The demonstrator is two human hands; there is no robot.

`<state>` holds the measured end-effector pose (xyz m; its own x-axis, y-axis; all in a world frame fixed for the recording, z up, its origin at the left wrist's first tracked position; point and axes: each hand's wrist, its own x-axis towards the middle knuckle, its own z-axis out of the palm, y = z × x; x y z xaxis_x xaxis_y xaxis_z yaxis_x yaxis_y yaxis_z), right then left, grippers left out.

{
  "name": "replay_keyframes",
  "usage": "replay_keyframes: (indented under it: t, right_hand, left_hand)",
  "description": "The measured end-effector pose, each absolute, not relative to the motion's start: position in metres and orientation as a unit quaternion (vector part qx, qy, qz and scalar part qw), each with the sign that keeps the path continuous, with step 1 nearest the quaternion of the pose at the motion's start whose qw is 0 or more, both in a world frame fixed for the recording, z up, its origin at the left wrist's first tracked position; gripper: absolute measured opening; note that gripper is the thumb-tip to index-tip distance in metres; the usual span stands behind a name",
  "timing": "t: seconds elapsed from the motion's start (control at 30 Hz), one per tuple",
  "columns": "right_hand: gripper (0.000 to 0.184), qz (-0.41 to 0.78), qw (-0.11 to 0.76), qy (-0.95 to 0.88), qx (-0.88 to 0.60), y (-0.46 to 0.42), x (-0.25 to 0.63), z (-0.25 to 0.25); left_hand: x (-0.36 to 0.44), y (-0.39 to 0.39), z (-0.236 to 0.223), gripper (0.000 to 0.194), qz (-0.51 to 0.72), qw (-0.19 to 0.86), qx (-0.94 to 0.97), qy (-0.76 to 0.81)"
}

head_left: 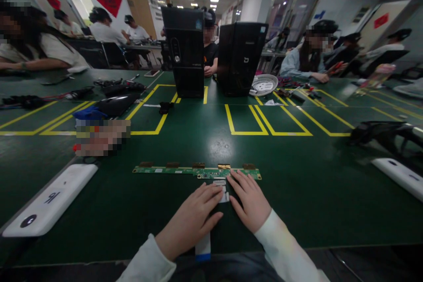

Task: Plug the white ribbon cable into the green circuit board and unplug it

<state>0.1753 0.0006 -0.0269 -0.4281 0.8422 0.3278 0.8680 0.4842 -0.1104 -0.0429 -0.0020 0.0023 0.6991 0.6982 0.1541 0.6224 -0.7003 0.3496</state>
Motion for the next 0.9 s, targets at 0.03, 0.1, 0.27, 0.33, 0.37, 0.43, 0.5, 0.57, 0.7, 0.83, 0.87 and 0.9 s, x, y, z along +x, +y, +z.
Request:
replay_keyframes:
  t: [0.03,0.1,0.27,0.33,0.37,0.43,0.5,0.57,0.7,0.83,0.87,0.9]
  right_hand:
    - [0.047,-0.038,0.172,-0.844,-0.506,0.001,0.175,-0.027]
    - [0.047,-0.038,0.172,-0.844,-0.506,0.001,0.175,-0.028]
    - [0.047,-0.038,0.17,-0.847,-0.503,0.001,0.177,-0.03]
    - [0.048,-0.042,0.17,-0.849,-0.498,0.001,0.177,-0.03]
    - [0.048,-0.044,0.169,-0.85,-0.497,0.001,0.177,-0.03]
    - [0.047,-0.047,0.167,-0.85,-0.498,0.0,0.177,-0.03]
    - [0.047,-0.045,0.163,-0.849,-0.501,0.0,0.177,-0.029]
    - [0.047,-0.042,0.16,-0.847,-0.505,0.0,0.177,-0.028]
    - [0.047,-0.034,0.161,-0.845,-0.509,0.0,0.176,-0.027]
    - [0.047,-0.029,0.162,-0.846,-0.507,-0.001,0.176,-0.026]
    - [0.047,-0.029,0.164,-0.846,-0.507,-0.001,0.176,-0.026]
    - [0.047,-0.03,0.166,-0.845,-0.507,-0.001,0.176,-0.025]
  left_hand:
    - [-0.043,-0.002,0.001,0.047,0.14,0.143,0.91,0.363]
    - [-0.044,-0.001,-0.001,0.047,0.143,0.154,0.907,0.364]
    - [-0.045,0.001,0.0,0.045,0.139,0.163,0.907,0.362]
    - [-0.045,0.002,0.002,0.045,0.132,0.163,0.909,0.361]
    - [-0.044,0.002,0.002,0.045,0.128,0.163,0.909,0.362]
    - [-0.044,0.002,0.002,0.046,0.123,0.162,0.909,0.363]
    - [-0.044,0.001,0.0,0.046,0.125,0.16,0.908,0.366]
    - [-0.045,0.0,-0.004,0.048,0.134,0.155,0.905,0.373]
    - [-0.046,-0.002,-0.01,0.05,0.152,0.139,0.9,0.383]
    - [-0.045,-0.001,-0.009,0.048,0.155,0.134,0.903,0.378]
    - [-0.045,-0.001,-0.009,0.048,0.155,0.133,0.903,0.377]
    - [-0.045,-0.001,-0.009,0.048,0.154,0.131,0.904,0.377]
